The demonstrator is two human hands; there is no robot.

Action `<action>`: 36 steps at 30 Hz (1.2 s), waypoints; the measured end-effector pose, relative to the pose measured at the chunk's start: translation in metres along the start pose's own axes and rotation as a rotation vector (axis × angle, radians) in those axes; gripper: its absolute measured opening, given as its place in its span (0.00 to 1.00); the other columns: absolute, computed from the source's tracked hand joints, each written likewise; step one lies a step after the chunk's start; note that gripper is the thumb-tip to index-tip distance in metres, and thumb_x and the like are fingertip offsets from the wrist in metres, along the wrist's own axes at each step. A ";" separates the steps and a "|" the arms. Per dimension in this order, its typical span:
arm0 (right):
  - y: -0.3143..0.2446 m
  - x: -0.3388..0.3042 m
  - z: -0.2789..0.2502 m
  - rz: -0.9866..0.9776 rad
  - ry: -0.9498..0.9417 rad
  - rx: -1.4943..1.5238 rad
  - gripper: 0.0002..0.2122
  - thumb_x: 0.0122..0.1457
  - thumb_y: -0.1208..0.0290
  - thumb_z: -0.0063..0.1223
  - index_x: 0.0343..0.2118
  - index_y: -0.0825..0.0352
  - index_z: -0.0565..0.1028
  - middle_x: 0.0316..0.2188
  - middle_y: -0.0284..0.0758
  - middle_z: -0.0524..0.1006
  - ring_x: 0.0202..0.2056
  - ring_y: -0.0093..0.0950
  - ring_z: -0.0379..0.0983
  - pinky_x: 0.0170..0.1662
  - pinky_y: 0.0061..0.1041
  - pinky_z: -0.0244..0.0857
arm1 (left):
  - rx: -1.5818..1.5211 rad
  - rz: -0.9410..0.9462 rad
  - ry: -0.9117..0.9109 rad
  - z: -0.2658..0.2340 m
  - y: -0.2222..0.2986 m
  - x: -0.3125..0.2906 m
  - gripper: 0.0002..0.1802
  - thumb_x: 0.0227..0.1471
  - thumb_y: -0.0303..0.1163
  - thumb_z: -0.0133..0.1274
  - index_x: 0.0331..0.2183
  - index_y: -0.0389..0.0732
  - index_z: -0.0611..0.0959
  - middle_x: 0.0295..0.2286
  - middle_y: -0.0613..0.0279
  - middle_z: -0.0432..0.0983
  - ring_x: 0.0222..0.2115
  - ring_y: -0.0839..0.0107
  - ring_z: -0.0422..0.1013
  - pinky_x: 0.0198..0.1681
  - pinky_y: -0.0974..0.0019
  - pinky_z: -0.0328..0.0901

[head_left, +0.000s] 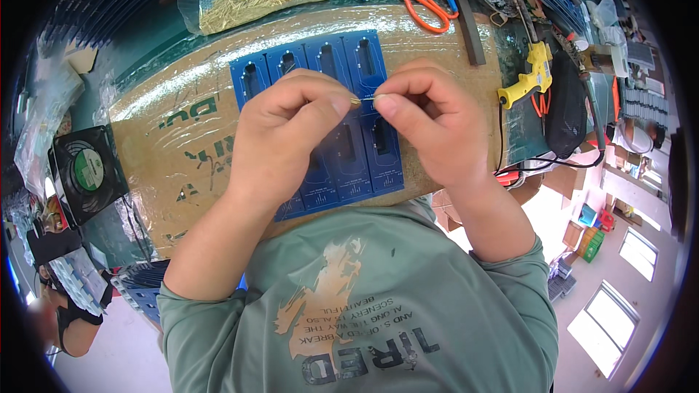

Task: The person inserts small pins or components into a blue electronic housing or component tray by hand.

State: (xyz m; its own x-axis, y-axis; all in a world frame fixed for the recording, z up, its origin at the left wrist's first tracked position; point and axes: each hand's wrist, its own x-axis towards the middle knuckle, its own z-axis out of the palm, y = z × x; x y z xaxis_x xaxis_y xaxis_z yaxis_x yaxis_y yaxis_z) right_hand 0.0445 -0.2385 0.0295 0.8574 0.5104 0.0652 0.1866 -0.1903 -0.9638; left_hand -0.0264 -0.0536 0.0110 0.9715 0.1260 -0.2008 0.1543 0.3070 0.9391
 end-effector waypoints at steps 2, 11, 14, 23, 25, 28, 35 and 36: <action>-0.001 -0.002 -0.003 0.215 0.031 0.206 0.05 0.58 0.73 0.61 0.35 0.69 0.79 0.30 0.26 0.75 0.30 0.13 0.69 0.32 0.15 0.63 | -0.039 0.000 0.018 0.000 -0.001 0.000 0.06 0.54 0.26 0.55 0.31 0.35 0.85 0.33 0.66 0.77 0.32 0.79 0.69 0.35 0.75 0.63; 0.015 -0.009 -0.024 0.204 -0.087 -0.281 0.02 0.56 0.78 0.60 0.32 0.69 0.78 0.31 0.27 0.74 0.31 0.14 0.67 0.34 0.15 0.61 | -0.129 -0.069 0.071 0.000 0.001 0.001 0.06 0.53 0.28 0.56 0.31 0.36 0.85 0.31 0.69 0.77 0.24 0.84 0.63 0.26 0.78 0.57; 0.024 -0.012 -0.028 0.278 -0.106 -0.297 0.07 0.53 0.71 0.62 0.32 0.68 0.80 0.28 0.33 0.76 0.26 0.21 0.73 0.32 0.20 0.67 | -0.154 -0.076 0.076 0.001 0.001 0.002 0.06 0.53 0.28 0.56 0.31 0.36 0.85 0.29 0.70 0.76 0.23 0.85 0.62 0.25 0.78 0.56; 0.024 -0.010 -0.025 0.229 -0.125 -0.343 0.06 0.54 0.71 0.61 0.32 0.68 0.80 0.28 0.33 0.76 0.26 0.22 0.74 0.32 0.22 0.68 | -0.164 -0.091 0.079 0.000 -0.001 0.001 0.07 0.53 0.30 0.57 0.32 0.37 0.85 0.26 0.72 0.75 0.22 0.86 0.60 0.24 0.78 0.53; 0.023 -0.010 -0.024 0.228 -0.126 -0.343 0.06 0.54 0.71 0.61 0.32 0.68 0.80 0.27 0.34 0.76 0.26 0.23 0.75 0.32 0.22 0.68 | -0.171 -0.106 0.065 -0.001 0.000 0.001 0.07 0.53 0.30 0.57 0.32 0.37 0.85 0.26 0.72 0.75 0.23 0.85 0.61 0.24 0.78 0.54; 0.023 -0.009 -0.022 0.207 -0.131 -0.362 0.06 0.53 0.72 0.61 0.31 0.68 0.79 0.27 0.34 0.75 0.26 0.24 0.75 0.31 0.23 0.68 | -0.159 -0.097 0.066 0.001 0.002 0.001 0.07 0.54 0.30 0.57 0.32 0.37 0.85 0.27 0.71 0.76 0.23 0.85 0.61 0.25 0.78 0.55; 0.019 -0.006 -0.020 0.136 -0.145 -0.460 0.05 0.51 0.72 0.61 0.28 0.66 0.77 0.26 0.35 0.75 0.26 0.30 0.76 0.31 0.27 0.70 | -0.152 -0.097 0.067 0.000 0.002 0.001 0.07 0.54 0.30 0.57 0.32 0.37 0.85 0.28 0.71 0.76 0.24 0.86 0.62 0.26 0.78 0.56; 0.018 -0.007 -0.019 0.135 -0.145 -0.460 0.05 0.51 0.72 0.61 0.28 0.66 0.77 0.26 0.35 0.75 0.26 0.30 0.76 0.31 0.27 0.70 | -0.157 -0.101 0.063 0.000 0.002 0.001 0.07 0.54 0.31 0.57 0.32 0.37 0.85 0.28 0.72 0.76 0.24 0.86 0.62 0.26 0.78 0.56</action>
State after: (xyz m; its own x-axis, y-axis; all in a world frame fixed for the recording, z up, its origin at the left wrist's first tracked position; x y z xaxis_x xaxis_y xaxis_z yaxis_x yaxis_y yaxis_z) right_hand 0.0515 -0.2614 0.0162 0.8189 0.5610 -0.1208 0.2984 -0.5961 -0.7454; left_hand -0.0253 -0.0528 0.0130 0.9384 0.1448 -0.3136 0.2157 0.4635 0.8594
